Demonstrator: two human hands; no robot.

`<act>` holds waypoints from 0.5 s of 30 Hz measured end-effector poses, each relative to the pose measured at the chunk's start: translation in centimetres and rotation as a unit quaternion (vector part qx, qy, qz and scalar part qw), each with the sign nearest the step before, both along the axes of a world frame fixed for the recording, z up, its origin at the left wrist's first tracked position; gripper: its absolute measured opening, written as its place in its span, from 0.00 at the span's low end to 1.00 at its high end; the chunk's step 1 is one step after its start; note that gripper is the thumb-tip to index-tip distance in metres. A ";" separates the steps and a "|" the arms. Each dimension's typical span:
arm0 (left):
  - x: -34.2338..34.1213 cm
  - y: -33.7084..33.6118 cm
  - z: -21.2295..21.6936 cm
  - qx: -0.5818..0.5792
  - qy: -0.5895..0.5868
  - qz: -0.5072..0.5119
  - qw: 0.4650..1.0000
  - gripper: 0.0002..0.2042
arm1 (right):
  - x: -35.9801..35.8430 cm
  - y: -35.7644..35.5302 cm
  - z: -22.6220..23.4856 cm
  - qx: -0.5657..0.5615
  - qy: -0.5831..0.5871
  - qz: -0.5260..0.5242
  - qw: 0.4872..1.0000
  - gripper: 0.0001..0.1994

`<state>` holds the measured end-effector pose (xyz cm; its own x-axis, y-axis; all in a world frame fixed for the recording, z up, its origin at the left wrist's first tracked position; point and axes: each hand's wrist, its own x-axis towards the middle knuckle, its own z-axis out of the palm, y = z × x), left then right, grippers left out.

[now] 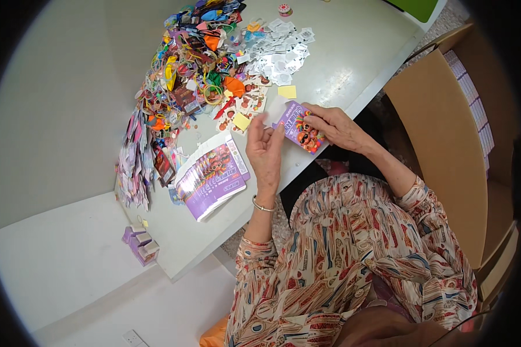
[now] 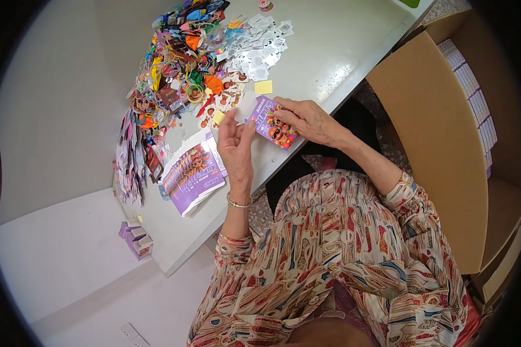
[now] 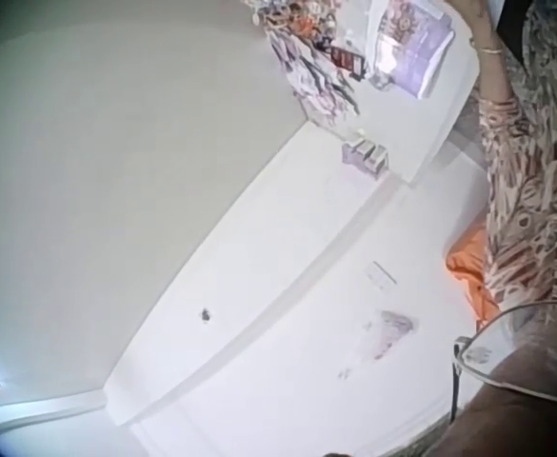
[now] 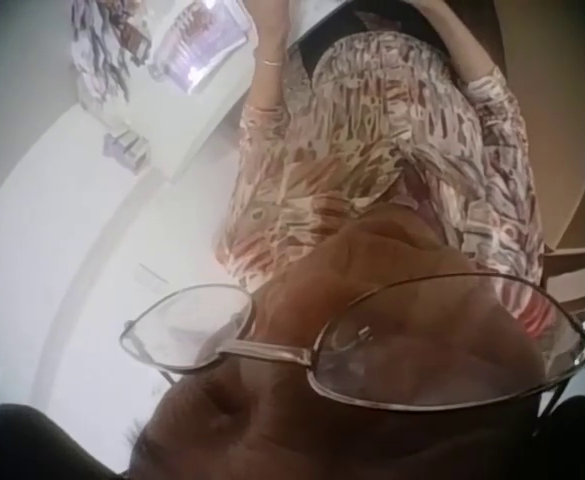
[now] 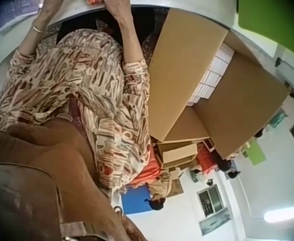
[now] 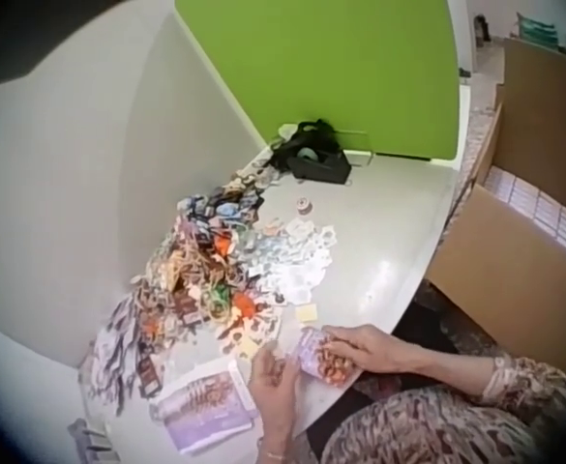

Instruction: Sorting small toy parts and placing them into purple cardboard boxes.

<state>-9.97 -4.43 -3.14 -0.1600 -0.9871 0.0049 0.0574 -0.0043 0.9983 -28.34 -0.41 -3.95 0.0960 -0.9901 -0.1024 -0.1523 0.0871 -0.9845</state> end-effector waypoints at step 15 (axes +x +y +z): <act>2.0 -0.7 2.1 0.116 0.035 -0.077 0.990 0.14 | 1.0 0.0 -2.4 -0.261 0.141 -0.094 0.950 0.15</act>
<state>-7.95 -5.15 -1.06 -0.3167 -0.9267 -0.2025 0.1068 -0.2470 0.9631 -27.32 -0.45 -6.39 -0.0461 -0.9101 0.4119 -0.4458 -0.3502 -0.8238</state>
